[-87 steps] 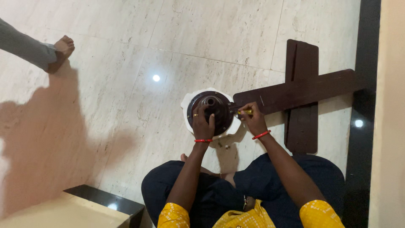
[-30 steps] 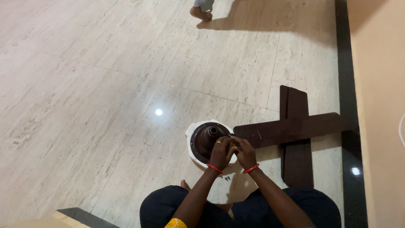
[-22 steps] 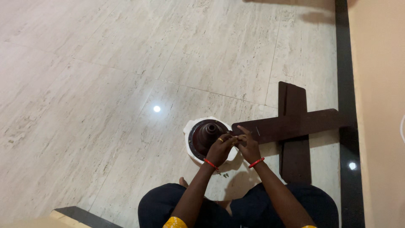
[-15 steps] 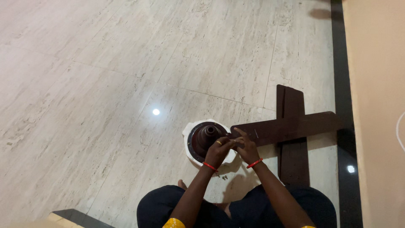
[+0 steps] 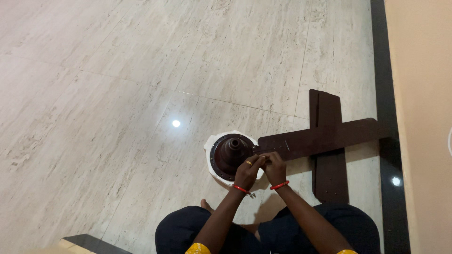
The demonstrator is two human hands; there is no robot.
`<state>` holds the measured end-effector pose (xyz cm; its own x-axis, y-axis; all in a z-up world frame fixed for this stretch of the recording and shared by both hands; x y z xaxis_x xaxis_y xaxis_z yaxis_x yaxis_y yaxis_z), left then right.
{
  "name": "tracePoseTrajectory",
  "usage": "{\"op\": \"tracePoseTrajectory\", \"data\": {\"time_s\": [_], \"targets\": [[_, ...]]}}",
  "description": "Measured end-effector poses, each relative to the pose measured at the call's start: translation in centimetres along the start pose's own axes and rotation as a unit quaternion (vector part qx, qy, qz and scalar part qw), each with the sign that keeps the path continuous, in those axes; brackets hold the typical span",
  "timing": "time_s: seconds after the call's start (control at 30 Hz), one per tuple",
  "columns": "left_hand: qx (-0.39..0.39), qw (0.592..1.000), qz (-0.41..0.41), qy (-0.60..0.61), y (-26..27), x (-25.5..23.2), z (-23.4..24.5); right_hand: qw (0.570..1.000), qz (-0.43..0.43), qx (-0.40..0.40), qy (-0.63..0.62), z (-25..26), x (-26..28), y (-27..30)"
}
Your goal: The person sits on the floor and uses a screwdriver to remove the screws securing the blades to the ceiling fan motor. They detach each blade one by one and place them on the floor beside the fan.
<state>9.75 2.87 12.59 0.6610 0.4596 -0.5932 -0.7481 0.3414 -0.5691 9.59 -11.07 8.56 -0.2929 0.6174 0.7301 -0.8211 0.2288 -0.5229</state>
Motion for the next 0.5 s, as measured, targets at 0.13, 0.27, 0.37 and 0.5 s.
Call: {"op": "tracePoseTrajectory", "data": {"time_s": [0.13,0.27,0.37,0.5], "targets": [[0.083,0.906,0.293,0.292,0.6,3.7,-2.2,1.000,0.012,-0.007,-0.002,0.2,0.0,-0.3],[0.054,0.951,0.209,0.222,0.2,2.8,-1.5,0.999,0.000,-0.002,-0.044,0.2,0.0,-0.2],[0.023,0.970,0.159,0.180,0.1,2.3,-1.1,0.999,0.038,-0.008,-0.030,0.6,0.4,-0.4],[-0.030,0.993,0.074,0.081,0.1,0.7,0.0,1.000,0.016,0.011,0.016,0.3,0.2,-0.1]]}}
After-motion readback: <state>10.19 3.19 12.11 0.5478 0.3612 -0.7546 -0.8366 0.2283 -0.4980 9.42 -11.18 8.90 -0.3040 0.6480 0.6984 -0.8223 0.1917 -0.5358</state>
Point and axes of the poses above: each hand's wrist, its own y-axis away from the middle knuckle, its own z-axis out of the back of the hand, x = y × z, the point moved 8 cm from there along -y, towards the middle knuckle, and after that the axes turned 7 degrees about z, right-handed, at the moved point
